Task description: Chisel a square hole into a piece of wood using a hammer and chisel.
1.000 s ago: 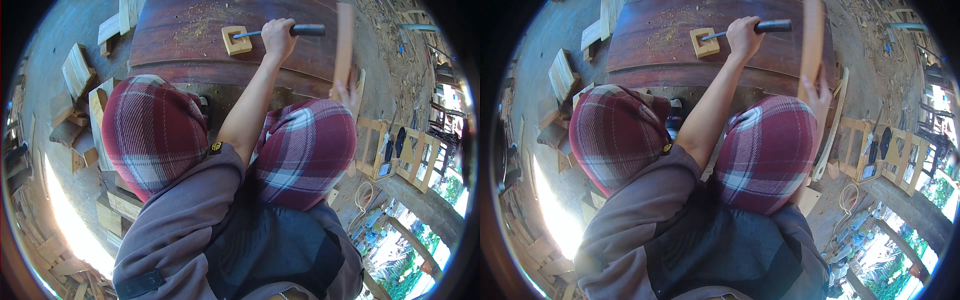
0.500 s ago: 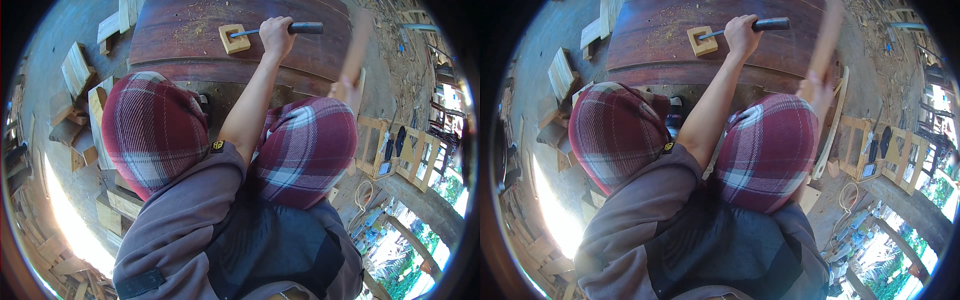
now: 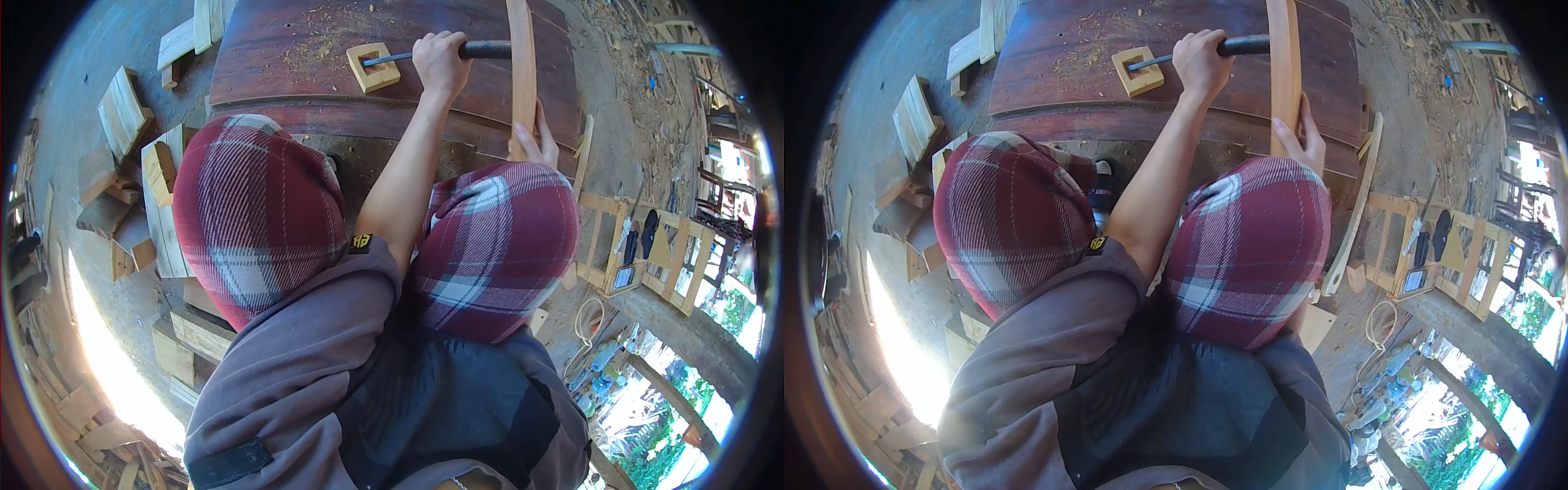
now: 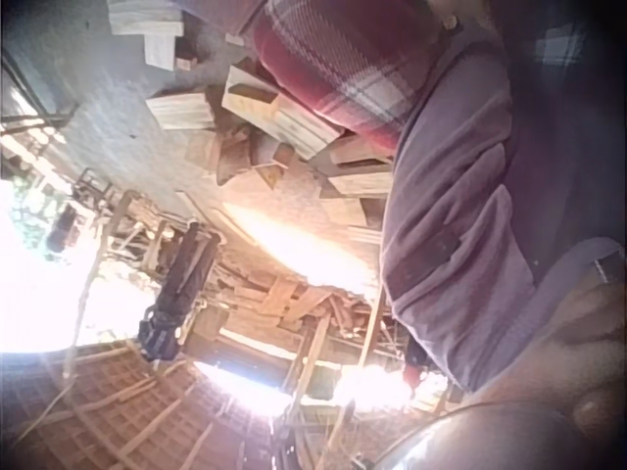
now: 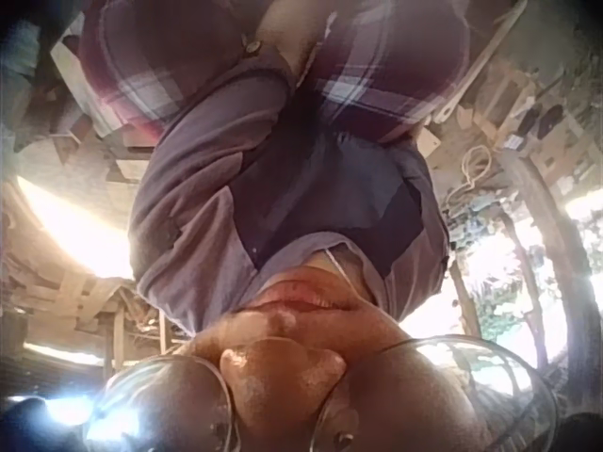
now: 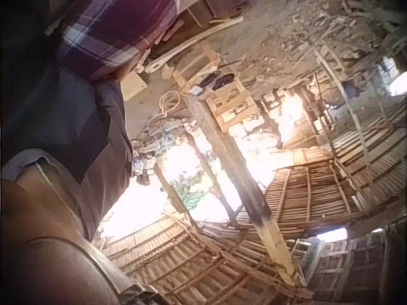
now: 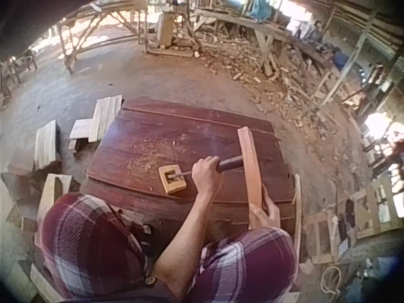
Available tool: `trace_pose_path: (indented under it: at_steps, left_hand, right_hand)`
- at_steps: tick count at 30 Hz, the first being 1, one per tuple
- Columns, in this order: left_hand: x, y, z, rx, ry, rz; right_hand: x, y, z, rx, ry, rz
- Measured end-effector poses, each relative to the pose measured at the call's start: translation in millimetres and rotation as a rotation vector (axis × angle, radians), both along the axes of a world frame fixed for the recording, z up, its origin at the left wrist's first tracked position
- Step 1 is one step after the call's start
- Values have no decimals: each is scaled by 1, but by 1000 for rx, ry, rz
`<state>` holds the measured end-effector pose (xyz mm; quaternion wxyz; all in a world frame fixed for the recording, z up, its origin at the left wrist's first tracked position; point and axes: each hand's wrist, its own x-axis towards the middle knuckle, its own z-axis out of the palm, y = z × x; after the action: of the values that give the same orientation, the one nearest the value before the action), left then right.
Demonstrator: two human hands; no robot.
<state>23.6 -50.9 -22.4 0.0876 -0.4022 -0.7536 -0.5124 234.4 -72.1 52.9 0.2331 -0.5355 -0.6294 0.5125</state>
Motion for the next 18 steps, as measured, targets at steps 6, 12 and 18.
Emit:
trace_pose_path:
  at_steps: [6, 12, 18]
  left_hand:
    - [16, -1, 14, 53, 25, -144]
    - [11, 4, 26, 61, -42, -88]
    - [6, 3, 24, 74, -66, -91]
  right_hand:
    - [23, 6, 13, 45, 142, -105]
    - [27, 1, 15, 14, 82, -60]
    - [14, -6, 23, 2, -7, -34]
